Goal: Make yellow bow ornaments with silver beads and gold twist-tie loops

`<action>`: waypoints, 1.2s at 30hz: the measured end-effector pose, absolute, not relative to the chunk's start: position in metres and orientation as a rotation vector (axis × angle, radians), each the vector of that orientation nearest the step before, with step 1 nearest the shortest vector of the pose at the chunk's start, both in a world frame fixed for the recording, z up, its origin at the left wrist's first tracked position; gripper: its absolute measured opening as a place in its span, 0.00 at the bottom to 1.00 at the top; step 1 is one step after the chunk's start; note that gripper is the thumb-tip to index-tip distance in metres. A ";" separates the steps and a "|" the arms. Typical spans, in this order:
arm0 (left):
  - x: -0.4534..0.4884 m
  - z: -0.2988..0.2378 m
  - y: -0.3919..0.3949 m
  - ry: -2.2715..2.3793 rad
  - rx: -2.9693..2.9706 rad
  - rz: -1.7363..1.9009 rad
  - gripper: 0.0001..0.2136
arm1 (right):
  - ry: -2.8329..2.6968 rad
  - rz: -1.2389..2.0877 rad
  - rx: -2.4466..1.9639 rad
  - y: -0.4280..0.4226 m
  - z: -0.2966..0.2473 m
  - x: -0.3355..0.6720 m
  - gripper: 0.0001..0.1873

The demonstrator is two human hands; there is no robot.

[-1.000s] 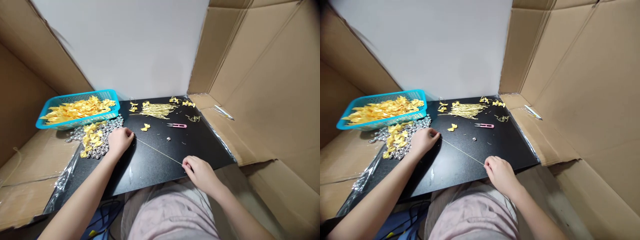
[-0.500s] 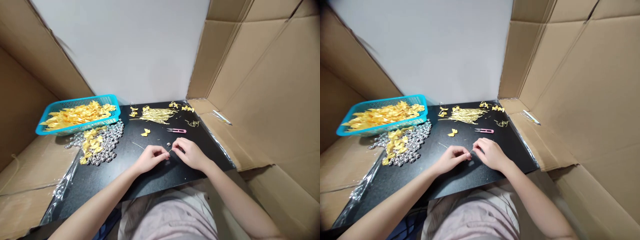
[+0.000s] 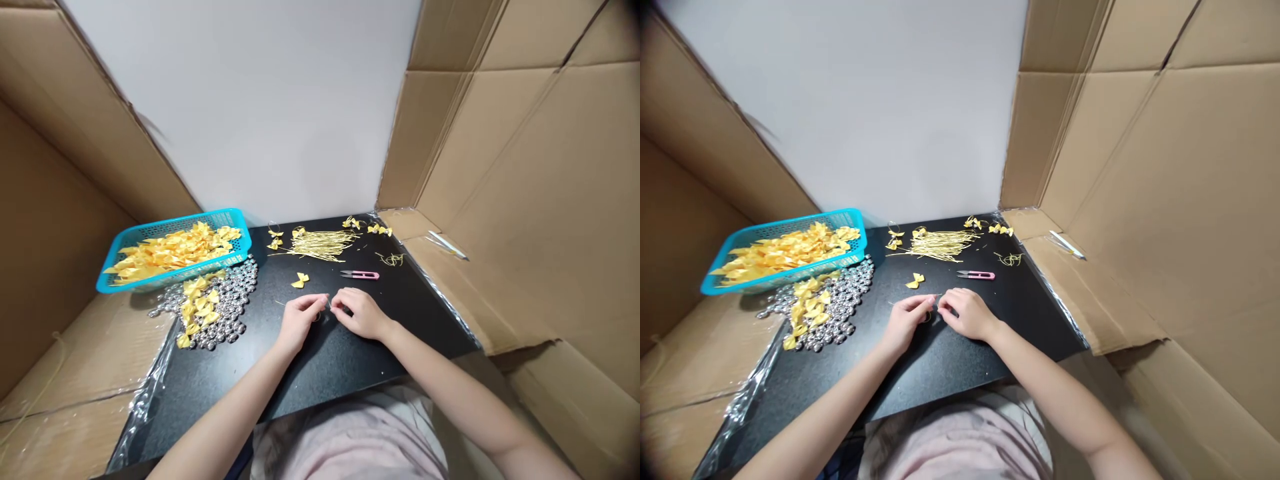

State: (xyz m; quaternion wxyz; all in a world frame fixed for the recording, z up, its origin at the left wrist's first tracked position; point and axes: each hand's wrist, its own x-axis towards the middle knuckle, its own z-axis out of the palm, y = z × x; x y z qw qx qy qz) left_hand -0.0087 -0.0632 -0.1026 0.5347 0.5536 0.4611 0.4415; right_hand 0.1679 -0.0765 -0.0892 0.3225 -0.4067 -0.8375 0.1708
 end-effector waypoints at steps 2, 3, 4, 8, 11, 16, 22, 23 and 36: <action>-0.009 -0.102 -0.064 1.094 1.400 1.009 0.12 | -2.172 0.457 -1.044 -0.076 -0.092 0.171 0.05; -0.009 -0.102 -0.064 1.090 1.444 0.981 0.11 | -2.155 0.462 -1.039 -0.075 -0.093 0.173 0.05; -0.009 -0.104 -0.063 1.085 1.489 0.949 0.10 | -2.136 0.469 -1.038 -0.075 -0.094 0.174 0.06; -0.011 -0.111 -0.062 1.061 1.640 0.803 0.10 | -2.074 0.519 -1.042 -0.072 -0.098 0.178 0.07; -0.013 -0.115 -0.061 1.054 1.701 0.737 0.11 | -2.054 0.582 -1.038 -0.070 -0.102 0.176 0.08; -0.014 -0.112 -0.059 1.042 1.739 0.740 0.15 | -1.945 0.650 -1.077 -0.063 -0.104 0.178 0.13; -0.016 -0.116 -0.055 1.035 1.720 0.791 0.15 | -1.818 0.786 -1.067 -0.057 -0.096 0.190 0.14; -0.017 -0.118 -0.054 1.031 1.717 0.797 0.15 | -1.820 0.827 -1.053 -0.057 -0.096 0.191 0.14; -0.016 -0.113 -0.057 0.901 1.703 0.818 0.11 | -1.816 1.032 -1.031 -0.062 -0.098 0.183 0.14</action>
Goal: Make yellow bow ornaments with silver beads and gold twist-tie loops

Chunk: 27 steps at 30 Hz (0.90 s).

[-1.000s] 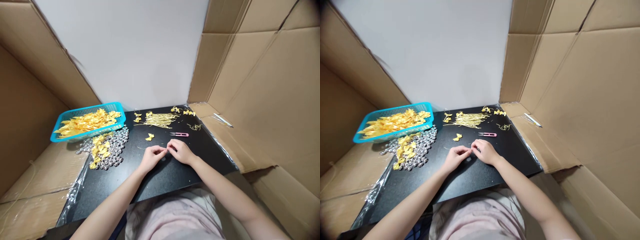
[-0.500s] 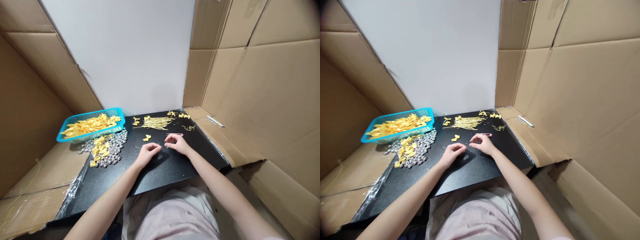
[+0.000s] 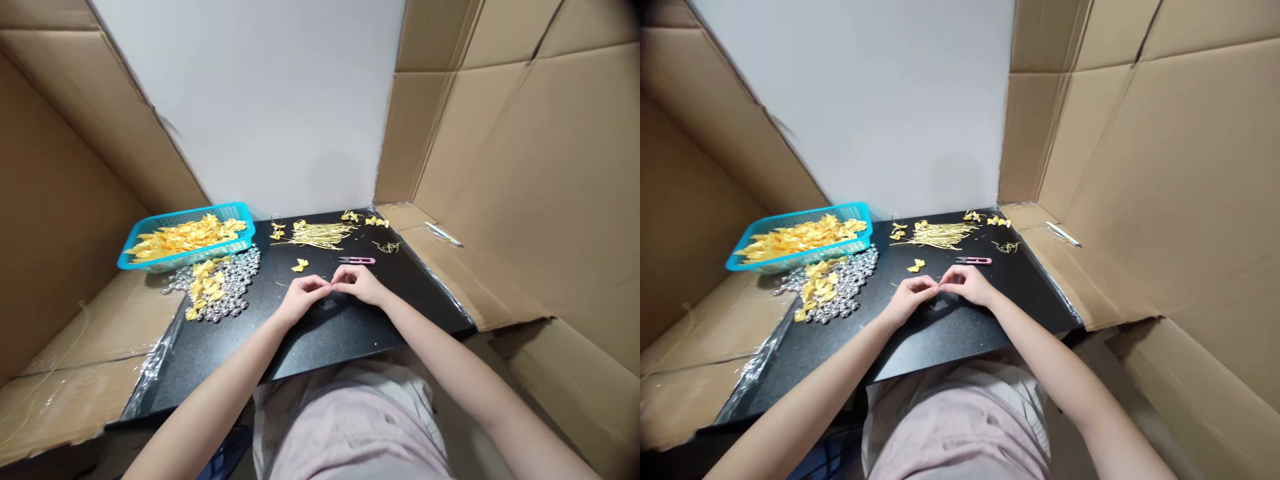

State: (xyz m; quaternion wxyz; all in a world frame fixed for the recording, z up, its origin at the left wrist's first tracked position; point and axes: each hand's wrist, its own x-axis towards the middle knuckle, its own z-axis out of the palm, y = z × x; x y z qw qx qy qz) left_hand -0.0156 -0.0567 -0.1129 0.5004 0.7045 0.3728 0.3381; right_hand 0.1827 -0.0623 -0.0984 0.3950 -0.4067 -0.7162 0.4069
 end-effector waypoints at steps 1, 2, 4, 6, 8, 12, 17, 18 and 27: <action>-0.015 -0.113 -0.057 0.914 1.702 0.810 0.12 | -1.818 1.029 -1.029 -0.063 -0.098 0.182 0.14; -0.015 -0.112 -0.058 0.929 1.700 0.800 0.12 | -1.822 1.026 -1.026 -0.064 -0.097 0.182 0.13; -0.014 -0.113 -0.058 0.958 1.691 0.786 0.13 | -1.831 1.020 -1.017 -0.065 -0.095 0.182 0.12; -0.014 -0.114 -0.057 0.981 1.676 0.778 0.14 | -1.840 1.010 -1.008 -0.065 -0.094 0.181 0.10; -0.013 -0.114 -0.057 0.992 1.657 0.782 0.14 | -1.845 0.989 -1.006 -0.066 -0.094 0.180 0.08; -0.013 -0.113 -0.056 0.990 1.614 0.803 0.14 | -1.853 0.929 -1.021 -0.065 -0.096 0.177 0.07; -0.014 -0.113 -0.054 1.035 1.546 0.846 0.15 | -1.855 0.885 -1.032 -0.064 -0.097 0.176 0.05; -0.014 -0.113 -0.054 1.045 1.533 0.853 0.15 | -1.857 0.886 -1.028 -0.064 -0.097 0.176 0.04; -0.010 -0.110 -0.057 1.054 1.445 0.986 0.09 | -1.840 0.925 -1.025 -0.065 -0.099 0.174 0.04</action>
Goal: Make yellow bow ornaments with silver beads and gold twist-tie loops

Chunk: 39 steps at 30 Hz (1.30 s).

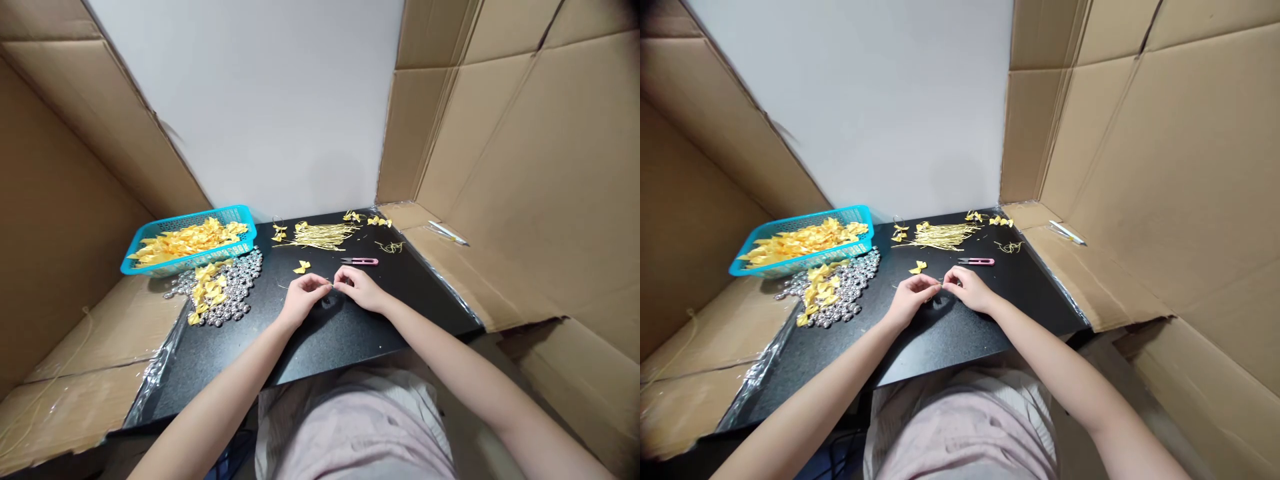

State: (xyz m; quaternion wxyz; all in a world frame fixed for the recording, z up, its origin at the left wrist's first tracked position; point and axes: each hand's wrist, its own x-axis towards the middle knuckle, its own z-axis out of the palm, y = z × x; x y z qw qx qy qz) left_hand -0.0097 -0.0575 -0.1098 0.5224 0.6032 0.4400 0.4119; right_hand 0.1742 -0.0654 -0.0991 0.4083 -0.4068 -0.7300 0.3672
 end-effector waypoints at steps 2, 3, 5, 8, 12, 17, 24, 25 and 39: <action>-0.008 -0.108 -0.058 1.037 1.407 1.036 0.12 | -1.827 0.937 -1.027 -0.065 -0.100 0.174 0.04; -0.008 -0.107 -0.059 1.031 1.388 1.054 0.14 | -1.818 0.943 -1.028 -0.065 -0.101 0.174 0.04; -0.007 -0.105 -0.059 1.023 1.355 1.070 0.17 | -1.799 0.957 -1.030 -0.064 -0.102 0.175 0.05; -0.008 -0.104 -0.060 1.025 1.341 1.054 0.14 | -1.774 0.981 -1.035 -0.062 -0.103 0.175 0.07; -0.009 -0.105 -0.059 1.034 1.356 1.006 0.08 | -1.760 1.002 -1.035 -0.062 -0.103 0.175 0.07; -0.008 -0.103 -0.060 1.008 1.345 0.988 0.11 | -1.756 1.010 -1.036 -0.062 -0.102 0.174 0.07; -0.007 -0.100 -0.062 0.978 1.306 1.058 0.19 | -1.762 1.015 -1.029 -0.065 -0.100 0.174 0.08; -0.007 -0.099 -0.062 0.978 1.308 1.059 0.18 | -1.763 1.016 -1.028 -0.065 -0.099 0.174 0.08; -0.009 -0.103 -0.061 1.026 1.426 1.038 0.12 | -1.802 1.005 -1.002 -0.065 -0.100 0.175 0.07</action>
